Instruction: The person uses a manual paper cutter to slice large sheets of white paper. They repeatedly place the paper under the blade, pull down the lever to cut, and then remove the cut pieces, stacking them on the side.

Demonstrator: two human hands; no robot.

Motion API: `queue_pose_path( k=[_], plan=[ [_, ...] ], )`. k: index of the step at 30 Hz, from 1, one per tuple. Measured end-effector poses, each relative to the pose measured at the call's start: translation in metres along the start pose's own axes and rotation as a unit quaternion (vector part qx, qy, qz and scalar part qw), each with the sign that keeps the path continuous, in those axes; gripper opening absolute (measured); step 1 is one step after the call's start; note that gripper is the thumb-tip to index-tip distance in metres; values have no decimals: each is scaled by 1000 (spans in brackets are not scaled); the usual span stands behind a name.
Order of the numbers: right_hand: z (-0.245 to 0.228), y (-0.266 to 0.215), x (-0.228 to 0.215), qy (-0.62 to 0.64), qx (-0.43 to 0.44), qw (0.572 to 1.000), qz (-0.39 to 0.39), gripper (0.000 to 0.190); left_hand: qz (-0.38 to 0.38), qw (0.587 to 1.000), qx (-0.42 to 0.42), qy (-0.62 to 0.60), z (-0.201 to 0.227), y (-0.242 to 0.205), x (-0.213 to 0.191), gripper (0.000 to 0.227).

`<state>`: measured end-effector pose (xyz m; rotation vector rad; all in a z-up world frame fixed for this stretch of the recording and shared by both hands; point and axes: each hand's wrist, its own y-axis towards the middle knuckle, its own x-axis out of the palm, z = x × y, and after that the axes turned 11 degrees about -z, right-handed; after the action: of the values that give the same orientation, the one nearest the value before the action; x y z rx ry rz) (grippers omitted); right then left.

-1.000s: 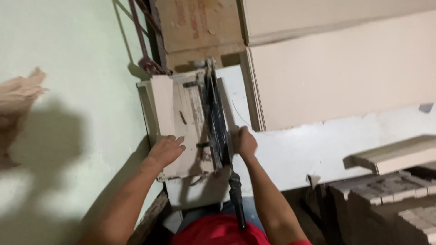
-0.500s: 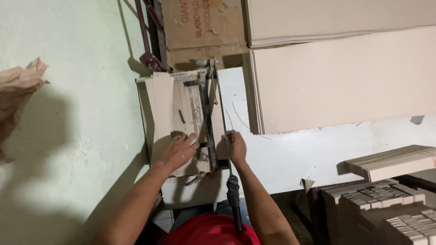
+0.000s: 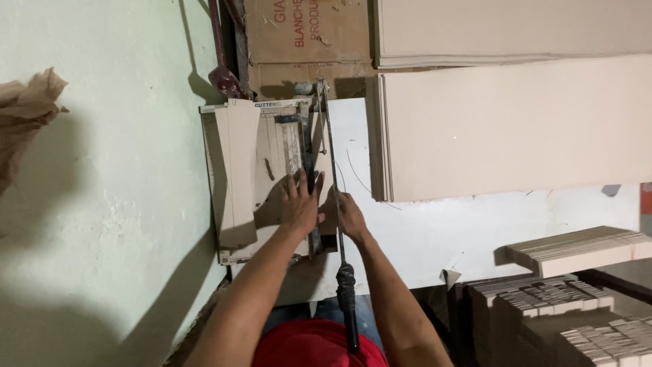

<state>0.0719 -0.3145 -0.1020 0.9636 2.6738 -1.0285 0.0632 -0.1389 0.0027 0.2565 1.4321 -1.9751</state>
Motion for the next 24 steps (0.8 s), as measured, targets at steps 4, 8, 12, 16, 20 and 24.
queue_pose_path(
  k=[4,8,12,16,20,24],
  plan=[
    [-5,-11,-14,71,26,997,-29,55,-21,991,-105,78,21,13,2,94],
    [-19,-67,-28,-38,128,991,26,48,-8,991,-106,85,6,30,22,102],
    [-167,-180,-16,-49,182,982,20,64,-32,978,-145,143,3,51,36,130],
    [-123,-190,41,-214,227,949,-46,95,-33,980,-139,139,5,48,33,127],
    [15,-150,124,-171,236,956,32,77,-49,986,-128,92,4,50,27,102],
    [49,-153,125,-204,138,969,25,77,-45,987,-112,106,3,46,37,112]
  ],
)
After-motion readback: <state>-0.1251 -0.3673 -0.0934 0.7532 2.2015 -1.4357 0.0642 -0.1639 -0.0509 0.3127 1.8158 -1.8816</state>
